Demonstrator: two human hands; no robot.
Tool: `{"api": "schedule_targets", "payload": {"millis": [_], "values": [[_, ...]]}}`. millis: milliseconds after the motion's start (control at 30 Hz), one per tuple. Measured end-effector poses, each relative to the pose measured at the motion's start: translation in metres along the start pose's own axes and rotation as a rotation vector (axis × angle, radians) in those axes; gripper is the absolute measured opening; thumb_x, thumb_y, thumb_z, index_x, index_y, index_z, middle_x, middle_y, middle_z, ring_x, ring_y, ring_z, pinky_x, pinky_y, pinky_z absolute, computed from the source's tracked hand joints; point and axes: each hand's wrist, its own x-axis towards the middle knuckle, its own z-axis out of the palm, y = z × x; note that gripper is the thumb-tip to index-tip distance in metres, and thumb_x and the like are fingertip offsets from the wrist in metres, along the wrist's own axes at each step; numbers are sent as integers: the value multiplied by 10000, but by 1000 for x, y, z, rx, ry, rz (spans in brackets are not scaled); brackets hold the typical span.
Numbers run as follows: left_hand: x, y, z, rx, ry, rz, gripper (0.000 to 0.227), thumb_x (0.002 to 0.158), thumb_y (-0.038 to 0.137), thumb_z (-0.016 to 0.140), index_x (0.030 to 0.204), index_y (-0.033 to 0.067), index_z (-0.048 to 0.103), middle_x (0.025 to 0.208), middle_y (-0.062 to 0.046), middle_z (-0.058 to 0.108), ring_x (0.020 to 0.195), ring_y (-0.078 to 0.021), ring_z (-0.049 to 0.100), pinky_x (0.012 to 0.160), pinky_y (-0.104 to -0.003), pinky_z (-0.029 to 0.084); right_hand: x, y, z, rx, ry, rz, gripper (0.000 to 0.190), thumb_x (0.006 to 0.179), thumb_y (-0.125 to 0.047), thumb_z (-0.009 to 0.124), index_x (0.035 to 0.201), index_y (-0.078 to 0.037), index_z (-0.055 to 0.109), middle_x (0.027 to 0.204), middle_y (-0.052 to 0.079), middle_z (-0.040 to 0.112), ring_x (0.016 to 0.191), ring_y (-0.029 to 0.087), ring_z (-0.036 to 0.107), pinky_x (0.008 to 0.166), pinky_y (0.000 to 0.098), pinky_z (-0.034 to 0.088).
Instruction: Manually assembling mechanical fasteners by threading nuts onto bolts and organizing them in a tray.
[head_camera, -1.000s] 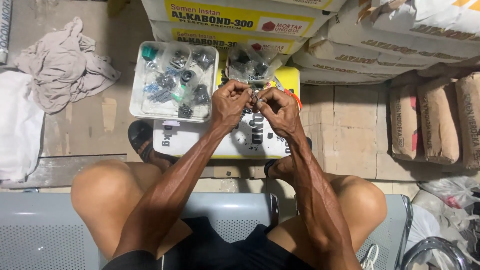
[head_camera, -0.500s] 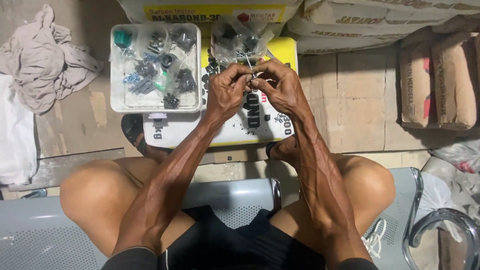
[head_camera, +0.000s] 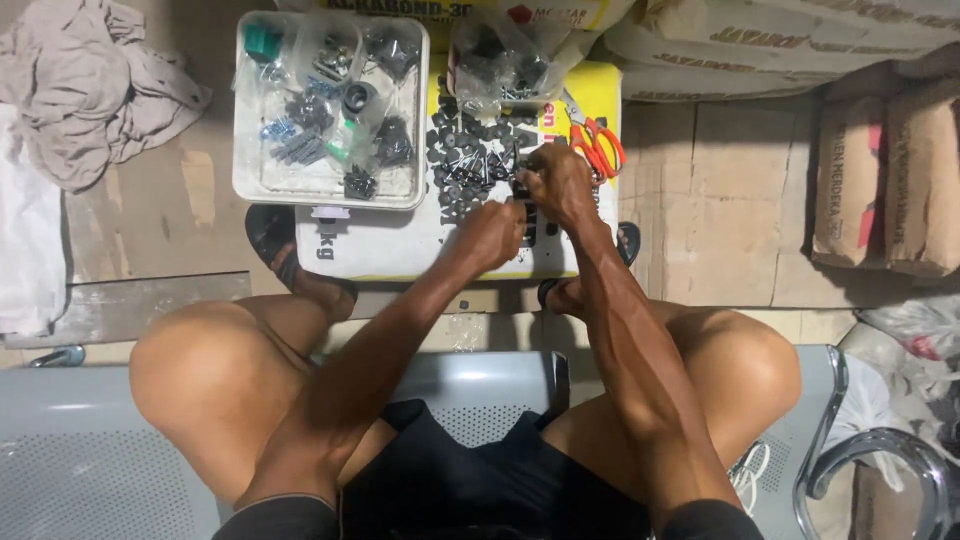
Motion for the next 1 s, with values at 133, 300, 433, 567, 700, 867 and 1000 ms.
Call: {"api": "schedule_targets", "payload": {"millis": [133, 300, 433, 567, 700, 867, 1000], "values": [[15, 4, 17, 23, -33, 124, 191, 937, 96, 563, 1016, 22, 721, 902, -288, 710, 835, -498, 729, 738, -590, 612, -9, 12, -54, 55, 168, 78, 151, 825, -44, 773, 976, -59, 762, 860, 154, 709, 706, 317, 690, 708, 459, 554], [25, 5, 53, 301, 47, 313, 113, 945, 95, 657, 1044, 39, 667, 1004, -127, 574, 753, -401, 693, 622, -525, 590, -50, 6, -80, -170, -206, 421, 264, 811, -126, 648, 1000, -235, 797, 930, 90, 774, 971, 349, 737, 879, 517, 589], [45, -16, 92, 482, 134, 353, 43, 947, 93, 645, 973, 64, 664, 1008, -89, 531, 729, -332, 687, 586, -458, 563, -61, 9, -52, -279, -292, 456, 344, 733, -100, 733, 1057, -199, 790, 972, 103, 777, 967, 342, 754, 885, 512, 600], [41, -13, 87, 435, 140, 321, 59, 952, 55, 635, 988, 21, 668, 1000, -137, 560, 744, -339, 688, 571, -450, 590, -67, -12, -48, -393, -270, 355, 347, 807, -78, 679, 1138, 14, 634, 997, 214, 670, 951, 426, 724, 846, 543, 611], [50, -33, 76, 20, 241, 55, 164, 1039, 229, 547, 1024, 92, 637, 867, -123, 619, 755, -362, 727, 592, -471, 615, -72, -7, -38, -418, -226, 269, 197, 944, -25, 518, 1084, 81, 607, 959, 238, 630, 883, 461, 710, 777, 554, 609], [40, -3, 21, -657, 403, -77, 118, 977, 22, 601, 1052, -14, 684, 851, -219, 730, 699, -202, 739, 568, -296, 621, -58, -28, -70, -112, -225, 317, 169, 897, -47, 560, 1021, -7, 668, 1025, 210, 684, 956, 449, 688, 866, 570, 547], [26, 39, -53, -970, 429, -66, 220, 936, -32, 625, 1132, -131, 617, 871, -281, 715, 660, -219, 750, 592, -283, 682, -38, -35, -92, 568, 93, 174, 85, 879, -20, 675, 963, -32, 682, 766, 115, 678, 703, 173, 623, 638, 330, 532]]}}
